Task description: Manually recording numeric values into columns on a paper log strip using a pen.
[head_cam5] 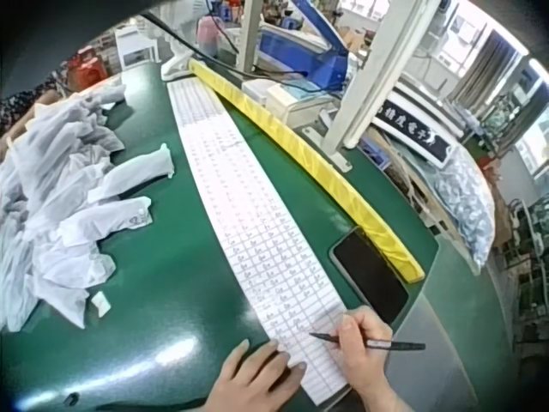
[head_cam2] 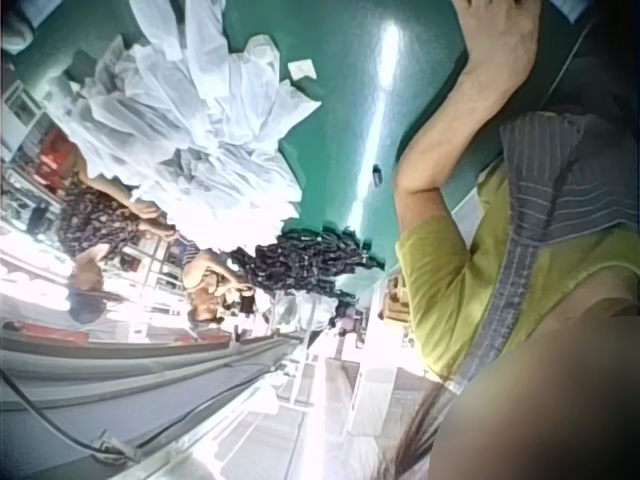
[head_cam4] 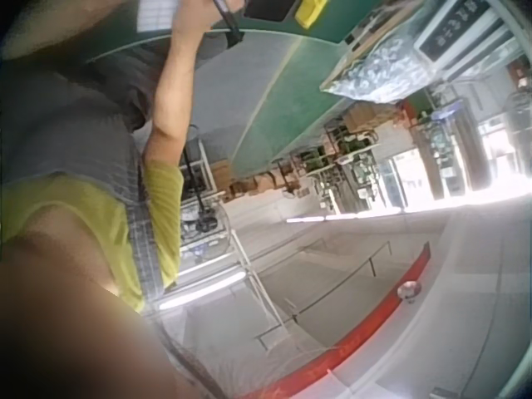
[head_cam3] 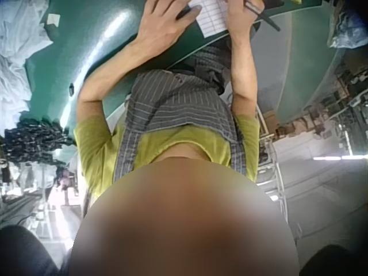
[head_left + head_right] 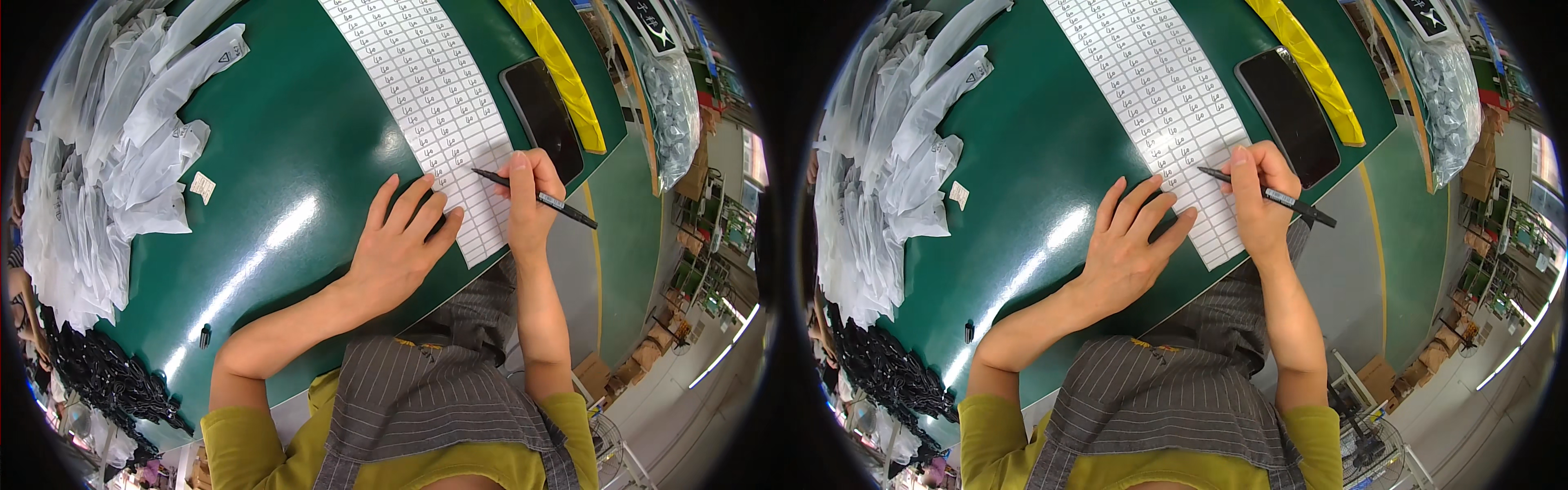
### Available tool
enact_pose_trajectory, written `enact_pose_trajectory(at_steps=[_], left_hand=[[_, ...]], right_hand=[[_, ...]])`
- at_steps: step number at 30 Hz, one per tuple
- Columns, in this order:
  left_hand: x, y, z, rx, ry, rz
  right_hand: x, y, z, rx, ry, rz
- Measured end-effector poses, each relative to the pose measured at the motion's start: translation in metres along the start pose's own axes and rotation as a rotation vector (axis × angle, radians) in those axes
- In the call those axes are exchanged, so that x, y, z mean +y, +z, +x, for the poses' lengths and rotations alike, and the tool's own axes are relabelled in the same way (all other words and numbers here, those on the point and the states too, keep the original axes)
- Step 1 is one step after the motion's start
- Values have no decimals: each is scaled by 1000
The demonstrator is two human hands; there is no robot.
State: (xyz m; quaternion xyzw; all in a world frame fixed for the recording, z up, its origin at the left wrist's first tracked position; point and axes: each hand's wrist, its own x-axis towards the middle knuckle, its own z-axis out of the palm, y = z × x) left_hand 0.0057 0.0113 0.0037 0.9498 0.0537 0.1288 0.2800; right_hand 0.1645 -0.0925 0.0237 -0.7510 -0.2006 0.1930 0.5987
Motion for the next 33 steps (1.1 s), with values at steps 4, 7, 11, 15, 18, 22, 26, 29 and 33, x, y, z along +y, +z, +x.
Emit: enact_pose_trajectory(at_steps=[4, 7, 11, 15, 18, 22, 26, 29, 33], left_hand=[[0, 1, 2, 25, 18, -11], [0, 0, 1, 24, 15, -9], [-1, 1, 0, -5, -5, -12], [3, 3, -1, 5, -38, -54], [3, 2, -2, 9, -41, -68], [2, 1, 0, 6, -41, -72], [2, 1, 0, 8, -51, -85], [2, 1, 0, 1, -47, -76], [2, 1, 1, -4, -46, -74]], right_hand=[[18, -1, 0, -81, -84, -131], [22, -1, -1, -33, -105, -109], [25, -2, -1, -8, -92, -103], [20, 1, 0, -22, -89, -146], [21, 1, 0, -17, -71, -139], [24, -2, 2, -30, -78, -186], [26, 0, 2, 11, -109, -175], [21, -2, 1, -58, -101, -188], [23, -2, 2, -36, -96, -184]])
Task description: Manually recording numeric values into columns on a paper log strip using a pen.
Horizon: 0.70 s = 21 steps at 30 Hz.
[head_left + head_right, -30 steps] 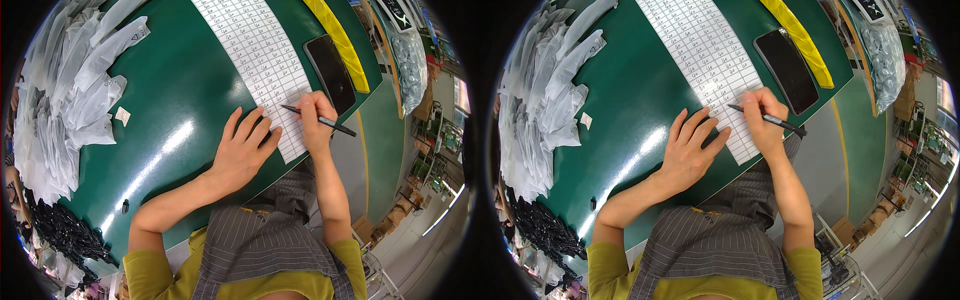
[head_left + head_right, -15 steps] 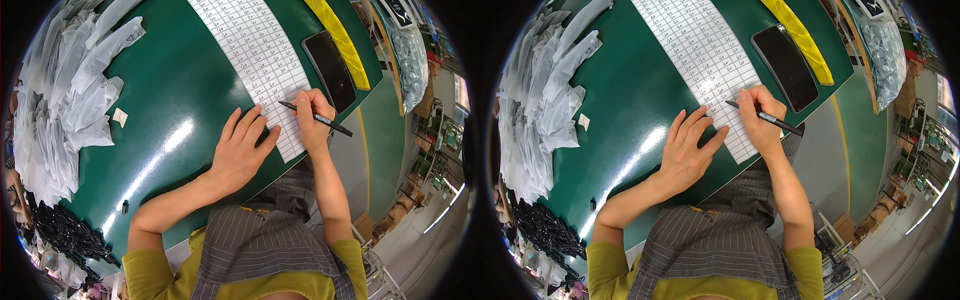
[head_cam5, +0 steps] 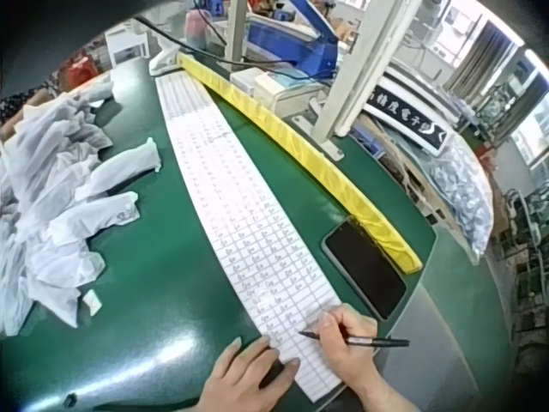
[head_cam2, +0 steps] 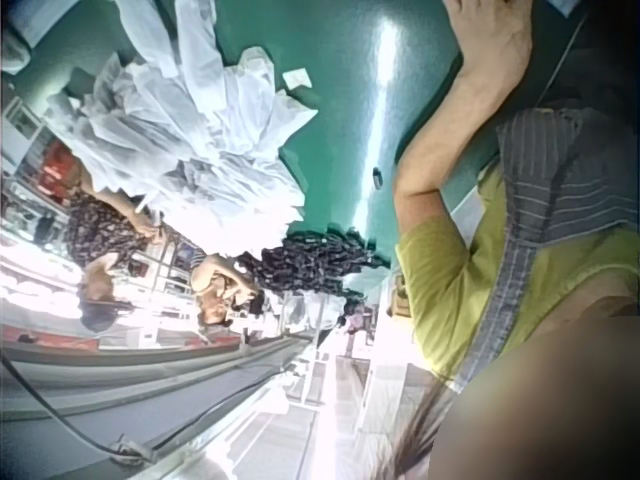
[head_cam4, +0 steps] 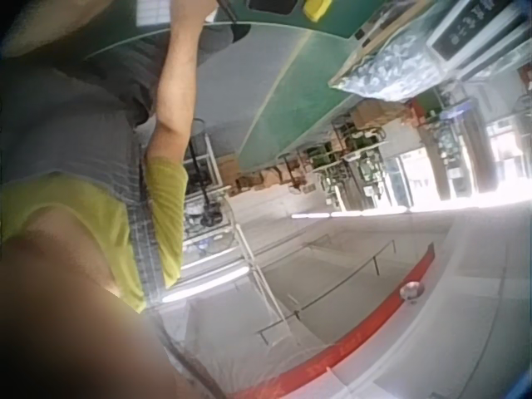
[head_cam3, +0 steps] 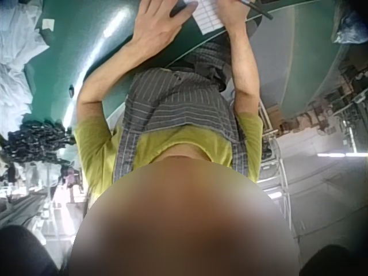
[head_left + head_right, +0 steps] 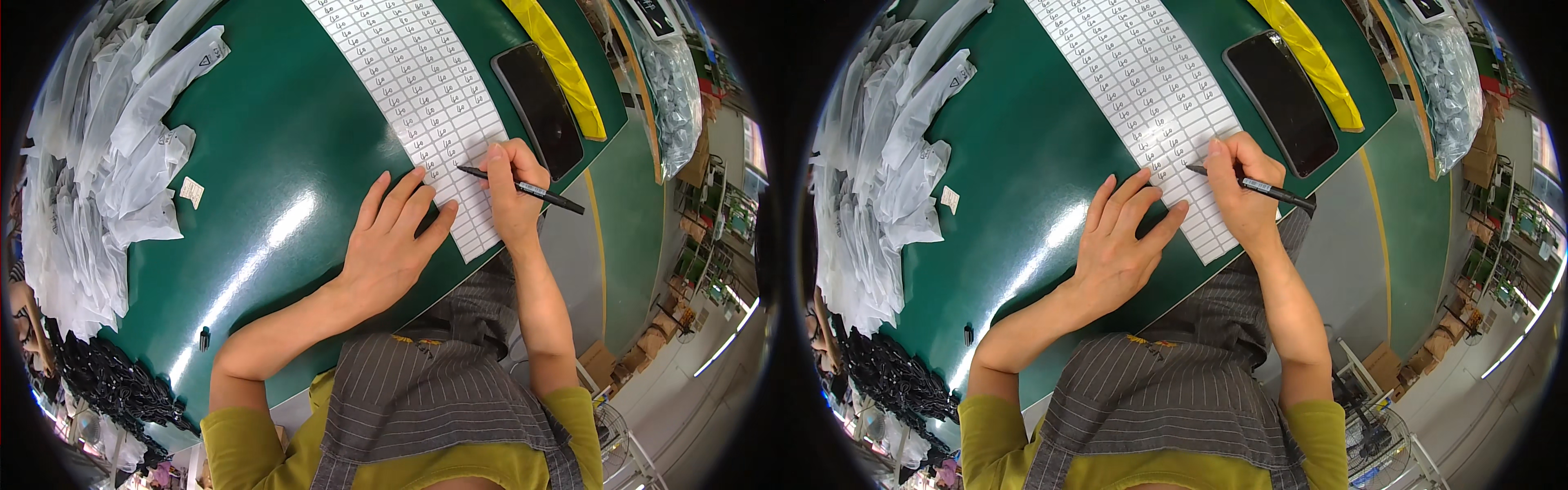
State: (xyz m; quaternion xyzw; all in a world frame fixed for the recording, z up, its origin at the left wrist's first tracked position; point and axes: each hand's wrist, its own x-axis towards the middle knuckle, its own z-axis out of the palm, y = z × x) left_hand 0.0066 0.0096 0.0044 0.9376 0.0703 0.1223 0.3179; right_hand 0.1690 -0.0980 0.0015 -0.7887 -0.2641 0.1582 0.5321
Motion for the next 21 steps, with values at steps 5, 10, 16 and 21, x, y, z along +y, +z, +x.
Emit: enact_pose_trajectory(at_steps=[5, 10, 16, 21], left_hand=[[0, 1, -1, 12, 10, 10], [0, 1, -1, 13, 14, 14], [-1, 1, 0, 13, 21, 25], [-1, 0, -2, 18, 7, 20]], right_hand=[[-1, 1, 0, 23, 24, -9], [-5, 1, 1, 24, 24, 17], [-24, -9, -5, 83, 61, 205], [-23, -6, -14, 1, -95, 115]])
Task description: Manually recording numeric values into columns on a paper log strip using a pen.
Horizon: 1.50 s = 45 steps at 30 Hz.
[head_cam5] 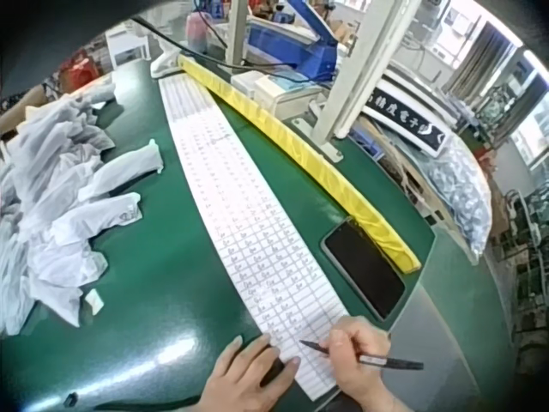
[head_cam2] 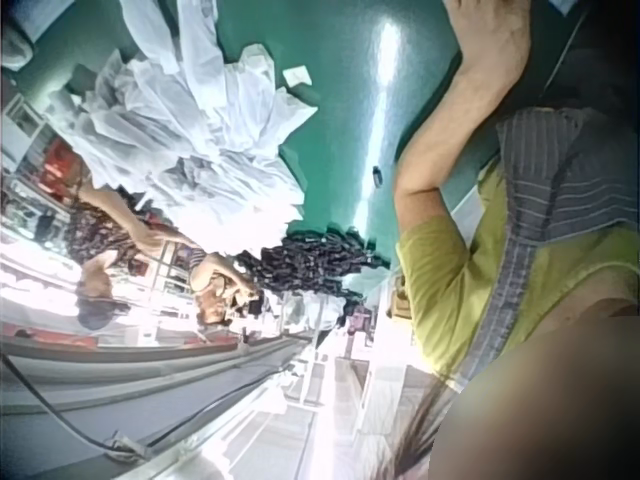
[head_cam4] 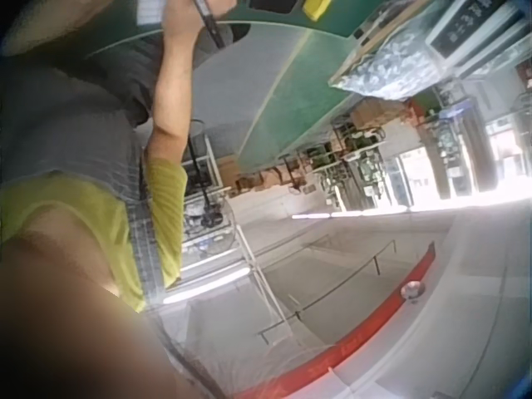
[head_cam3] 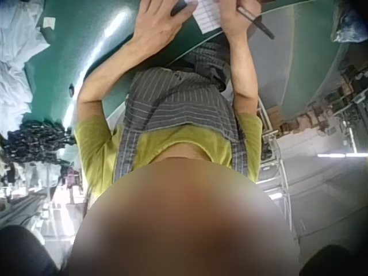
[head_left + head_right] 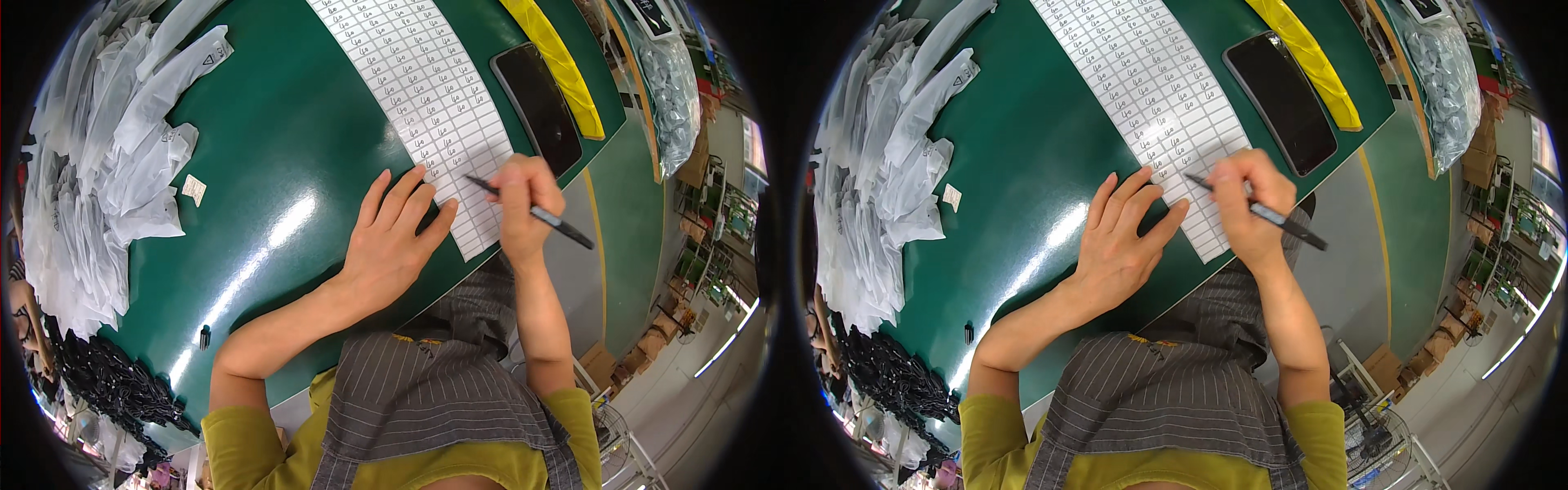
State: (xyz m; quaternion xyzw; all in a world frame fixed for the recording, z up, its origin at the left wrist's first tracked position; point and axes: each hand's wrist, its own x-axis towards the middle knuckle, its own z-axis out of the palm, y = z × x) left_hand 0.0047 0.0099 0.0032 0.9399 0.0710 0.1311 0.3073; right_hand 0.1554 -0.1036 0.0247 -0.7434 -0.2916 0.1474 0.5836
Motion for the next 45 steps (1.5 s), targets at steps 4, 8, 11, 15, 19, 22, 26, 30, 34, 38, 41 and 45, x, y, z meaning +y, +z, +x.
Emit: enact_pose_trajectory(at_steps=[4, 8, 11, 15, 19, 22, 26, 30, 34, 38, 41, 45], left_hand=[[1, 2, 2, -1, 11, 6], [0, 2, 1, 3, 9, 21], [1, 1, 0, -1, 6, 18], [0, 3, 0, 14, 13, 24], [0, 1, 1, 4, 9, 15], [1, 1, 1, -3, 8, 16], [0, 2, 1, 5, 11, 18], [0, 1, 1, 2, 6, 16], [0, 1, 1, 8, 12, 14], [0, 1, 1, 1, 11, 10], [0, 1, 1, 2, 14, 21], [0, 1, 0, 4, 9, 16]], right_hand=[[21, 5, -10, -55, 88, -52], [24, 10, -10, -54, 74, -45], [22, 5, -10, -148, 77, -103], [20, 6, -10, -155, 86, -141], [22, 7, -8, -127, 47, -152], [23, 10, -9, -42, 36, -109], [19, 13, -7, -55, 37, -102], [24, 9, -7, -99, 12, -122], [24, 8, -7, -50, 48, -105], [24, 10, -8, -31, 57, -118], [20, 7, -6, -80, 105, -84], [11, 0, -2, 17, 153, 11]])
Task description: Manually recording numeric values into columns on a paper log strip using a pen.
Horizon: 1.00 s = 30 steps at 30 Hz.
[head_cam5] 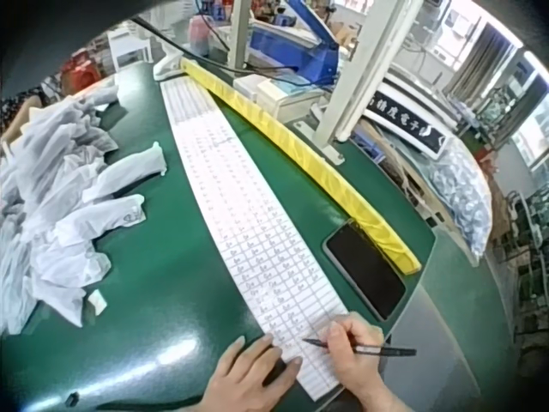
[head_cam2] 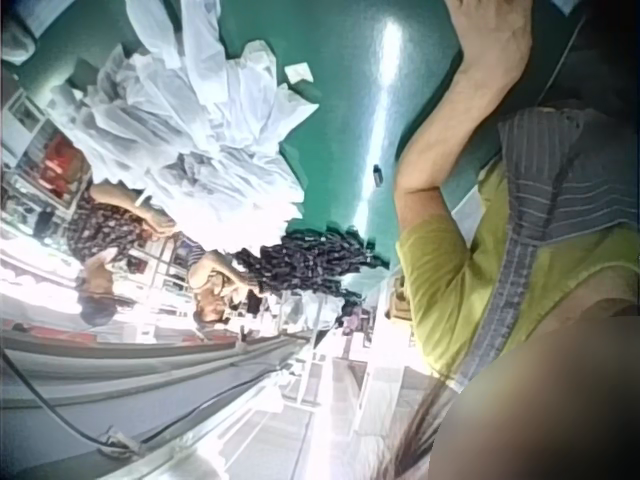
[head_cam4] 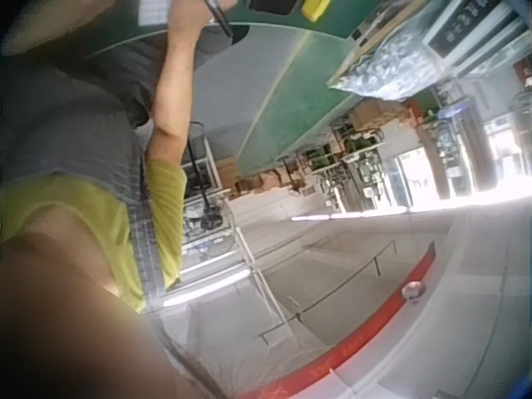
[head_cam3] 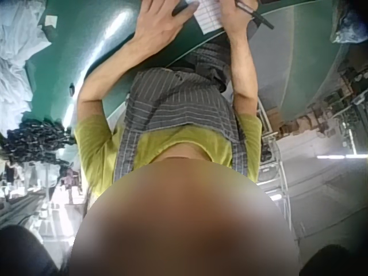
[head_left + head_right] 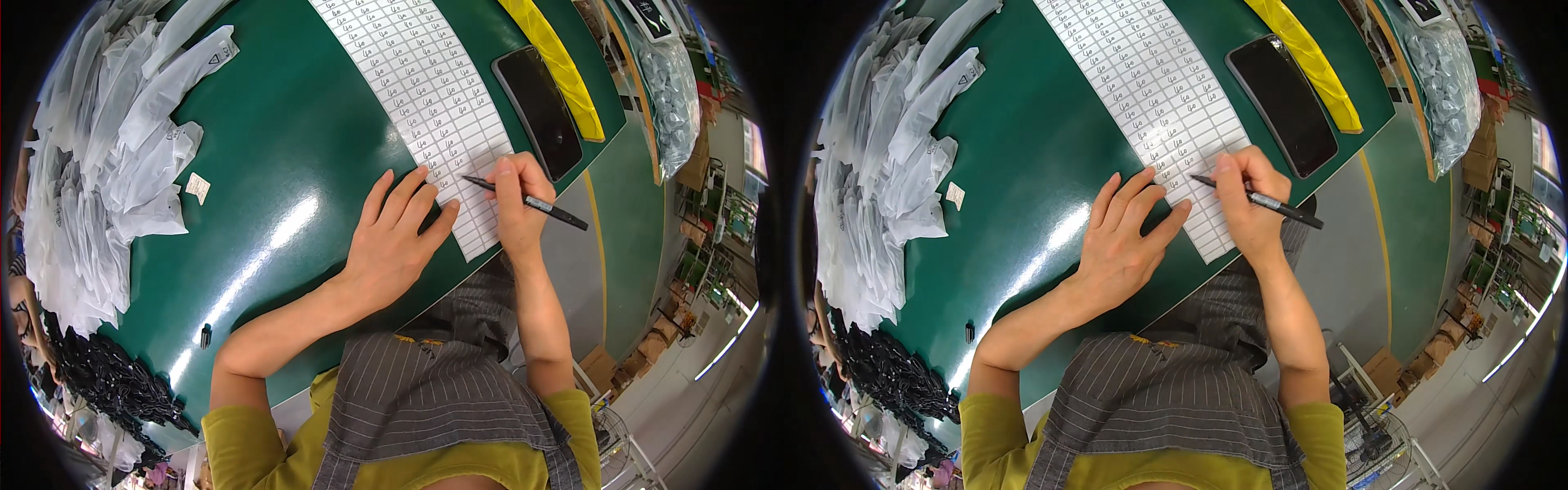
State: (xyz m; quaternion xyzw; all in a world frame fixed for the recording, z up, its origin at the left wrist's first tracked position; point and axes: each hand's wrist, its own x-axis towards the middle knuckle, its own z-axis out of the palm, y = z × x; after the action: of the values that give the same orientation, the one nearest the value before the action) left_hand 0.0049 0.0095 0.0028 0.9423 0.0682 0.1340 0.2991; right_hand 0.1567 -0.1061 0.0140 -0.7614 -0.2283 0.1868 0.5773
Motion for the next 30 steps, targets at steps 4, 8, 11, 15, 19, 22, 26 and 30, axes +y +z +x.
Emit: enact_pose_trajectory(at_steps=[4, 8, 11, 15, 19, 22, 26, 30], left_hand=[[1, 0, 1, -1, 7, -2], [0, 0, 2, -4, 7, -4], [0, 0, 1, -7, 1, -1], [1, 0, 1, -8, 3, -7], [0, 0, 1, -12, -2, -8], [0, 0, 1, -10, 2, -9], [0, -2, 2, -6, 9, -26], [0, -4, 3, -16, 18, -18]], right_hand=[[12, -7, 3, -28, -63, -93], [11, -6, 3, 26, -27, -10], [11, -5, 4, -11, -35, -35], [12, -4, 5, -30, -46, -83], [18, -10, 4, -47, -64, -149], [12, -5, 4, 13, -47, -91], [12, -5, 5, -6, -53, -87], [12, -7, 5, -19, -37, -96]])
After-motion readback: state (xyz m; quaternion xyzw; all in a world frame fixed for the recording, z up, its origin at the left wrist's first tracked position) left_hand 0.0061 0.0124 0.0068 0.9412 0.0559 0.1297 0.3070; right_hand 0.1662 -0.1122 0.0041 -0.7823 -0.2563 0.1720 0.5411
